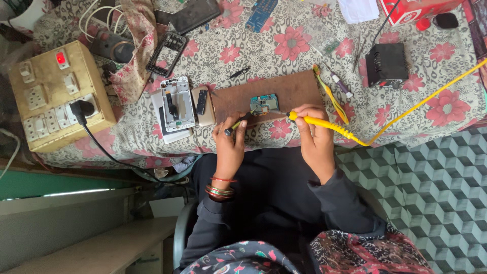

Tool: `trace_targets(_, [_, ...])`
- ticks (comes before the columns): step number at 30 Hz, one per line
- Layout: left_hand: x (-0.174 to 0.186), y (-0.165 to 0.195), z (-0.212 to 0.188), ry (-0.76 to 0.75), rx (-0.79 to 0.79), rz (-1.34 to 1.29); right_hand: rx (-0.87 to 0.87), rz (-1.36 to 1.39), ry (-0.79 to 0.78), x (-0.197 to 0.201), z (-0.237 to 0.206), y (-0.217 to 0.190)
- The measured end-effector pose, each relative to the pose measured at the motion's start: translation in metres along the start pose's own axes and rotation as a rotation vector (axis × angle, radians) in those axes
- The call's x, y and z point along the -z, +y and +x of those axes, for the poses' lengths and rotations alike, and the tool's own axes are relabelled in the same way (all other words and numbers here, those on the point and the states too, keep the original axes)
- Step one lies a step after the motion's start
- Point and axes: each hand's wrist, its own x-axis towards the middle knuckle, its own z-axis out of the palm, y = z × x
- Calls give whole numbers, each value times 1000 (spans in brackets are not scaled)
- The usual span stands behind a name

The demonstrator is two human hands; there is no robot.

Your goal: The person solders components on a small circuit board resting on a wooden block, holding the iron in one hand and a tool in the other. They then set the iron aside and brush the board with a toothbrush-style brush, and finally handle a disassembled smartphone on the table.

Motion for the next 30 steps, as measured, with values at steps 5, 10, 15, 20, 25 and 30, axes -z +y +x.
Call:
trace_targets(5, [0,-2,0,-11,2,6,10,64,17,-7,3,1])
trace_targets(10, [0,-2,1,-20,26,2,44,-13,-10,-18,11,4])
trace_targets(15, [0,-3,0,-7,-6,10,35,-33,-22,-21,12,7])
trace_targets(20, [1,-3,1,-15,5,8,42,-23,-25,-20,12,10])
trace_targets(25, [1,-2,0,-23,25,5,31,-21,-35,-19,12,9])
trace_targets(30, [1,-2,0,3,-29,-8,17,0,-37,-17,14,7])
